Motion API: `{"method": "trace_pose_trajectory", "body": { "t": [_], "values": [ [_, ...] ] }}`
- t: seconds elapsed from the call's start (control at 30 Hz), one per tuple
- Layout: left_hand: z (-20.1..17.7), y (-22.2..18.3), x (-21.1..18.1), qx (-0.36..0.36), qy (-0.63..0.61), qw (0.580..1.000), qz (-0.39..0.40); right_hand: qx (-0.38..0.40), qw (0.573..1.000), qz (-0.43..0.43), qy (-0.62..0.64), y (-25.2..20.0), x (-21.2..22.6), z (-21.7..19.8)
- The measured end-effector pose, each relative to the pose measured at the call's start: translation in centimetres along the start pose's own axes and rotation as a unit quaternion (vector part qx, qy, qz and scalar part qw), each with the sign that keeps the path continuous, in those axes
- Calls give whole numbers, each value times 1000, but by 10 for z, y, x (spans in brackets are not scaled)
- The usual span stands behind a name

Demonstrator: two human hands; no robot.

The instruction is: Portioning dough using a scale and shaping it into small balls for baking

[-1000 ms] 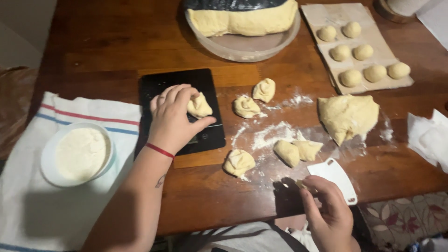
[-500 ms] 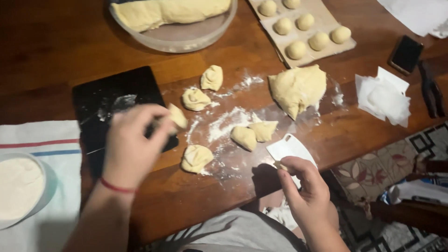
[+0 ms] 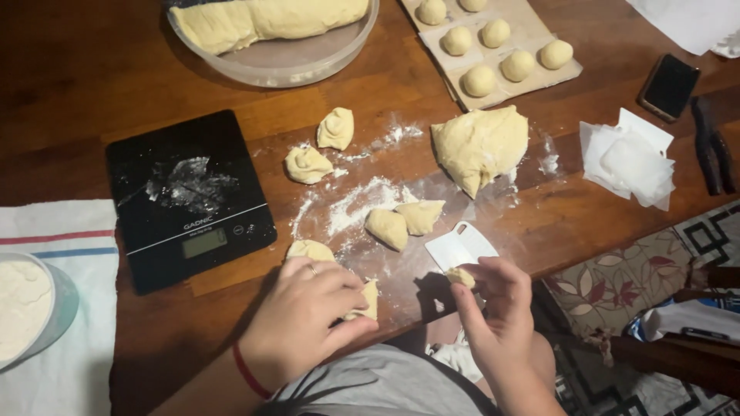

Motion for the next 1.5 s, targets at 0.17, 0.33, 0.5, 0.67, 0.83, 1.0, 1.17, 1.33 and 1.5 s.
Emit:
{"method": "trace_pose_trajectory", "body": {
  "t": [0.17,0.33,0.5,0.67,0.83,1.0,1.17,1.33,1.5],
  "values": [
    [-15,42,-2,4,31,999,-14,-2,1000,7,3,-1,5,2],
    [16,96,16,60,113,992,-3,-2,999,22,-40,-5,12,0],
    [12,121,15,125,139,982,-35,-6,998,26,-55,-11,6,-9],
    [-23,113,37,127,-170,936,-279,0,999,17,-38,-9,7,-5],
    [-6,93,63,58,-503,775,-379,26,999,8,-42,7,21,12],
    [10,81,63,64,-588,735,-332,134,980,-100,-103,39,57,50],
    [-21,71,83,-10,-535,785,-313,181,971,-76,-134,46,54,69],
    [-104,31,130,-143,-164,922,-322,89,987,-10,-137,47,43,60],
    [-109,-18,196,-184,162,889,-387,68,987,-12,-146,55,40,51]
  ]
}}
Point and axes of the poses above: each hand's wrist, its own y-axis towards the middle knuckle, its own z-axis out of the palm, x = y × z, the point moved 6 cm from there along y, towards the middle knuckle, and after that the axes turned 15 degrees about y, right-handed, at the moved point
